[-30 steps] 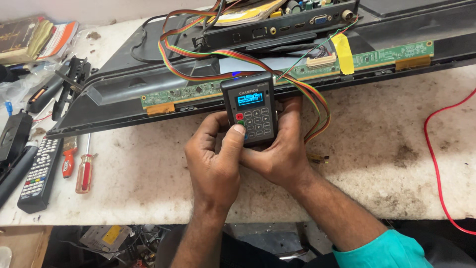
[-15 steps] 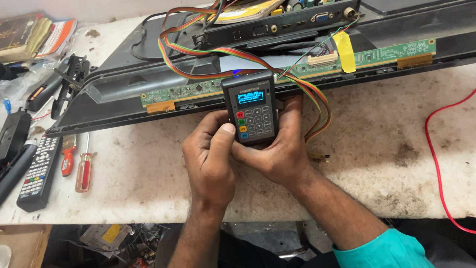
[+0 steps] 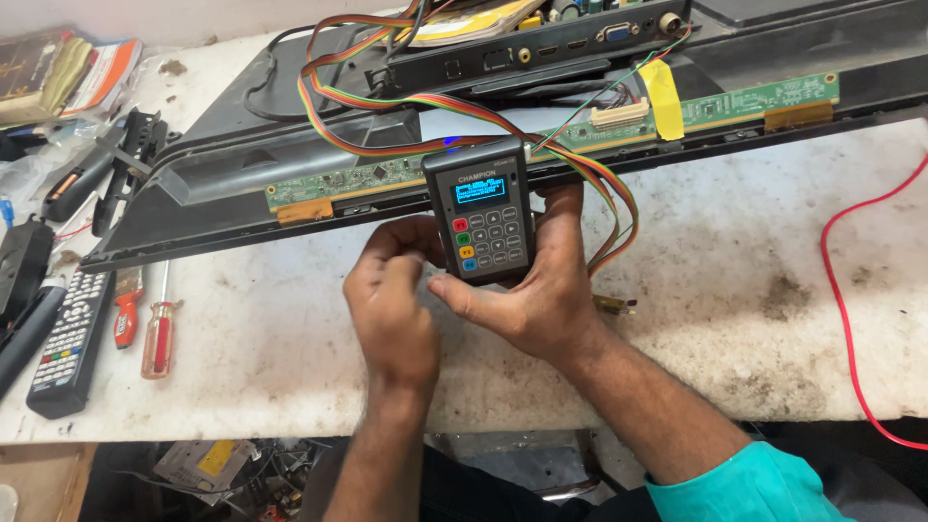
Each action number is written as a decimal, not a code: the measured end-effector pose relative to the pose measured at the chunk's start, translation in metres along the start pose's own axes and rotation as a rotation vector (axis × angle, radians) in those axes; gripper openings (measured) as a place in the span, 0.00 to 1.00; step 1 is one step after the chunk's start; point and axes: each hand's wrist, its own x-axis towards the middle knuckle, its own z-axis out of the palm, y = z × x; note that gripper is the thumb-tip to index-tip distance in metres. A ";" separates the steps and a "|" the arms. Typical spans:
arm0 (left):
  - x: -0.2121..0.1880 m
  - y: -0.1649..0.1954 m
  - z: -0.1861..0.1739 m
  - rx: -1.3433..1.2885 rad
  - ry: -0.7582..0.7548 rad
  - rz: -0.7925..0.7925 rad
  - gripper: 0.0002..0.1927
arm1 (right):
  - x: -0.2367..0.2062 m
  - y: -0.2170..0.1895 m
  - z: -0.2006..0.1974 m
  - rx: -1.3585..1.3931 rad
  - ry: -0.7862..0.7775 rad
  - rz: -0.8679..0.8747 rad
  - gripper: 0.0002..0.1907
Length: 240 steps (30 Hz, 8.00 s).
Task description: The person holds a handheld LCD programmer/tester connected by ribbon cables to the mainboard of an opened television lying on the workbench. They press buttons on the device to cycle through test modes, causing the TV backlight to flash blue, red, and green, then set the device down and handle the board's cables.
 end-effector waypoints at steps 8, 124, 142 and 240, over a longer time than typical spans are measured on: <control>-0.006 -0.010 0.000 0.784 -0.494 0.208 0.16 | -0.004 0.008 -0.001 -0.106 0.035 -0.031 0.50; -0.004 0.051 0.047 0.281 0.089 -0.234 0.13 | -0.008 0.019 -0.002 -0.126 0.055 -0.024 0.47; -0.004 0.050 0.045 0.223 0.024 -0.187 0.14 | -0.007 0.020 -0.002 -0.089 0.064 -0.011 0.45; -0.011 -0.020 -0.001 0.736 -0.539 0.220 0.20 | -0.004 0.012 -0.005 -0.125 -0.015 -0.031 0.50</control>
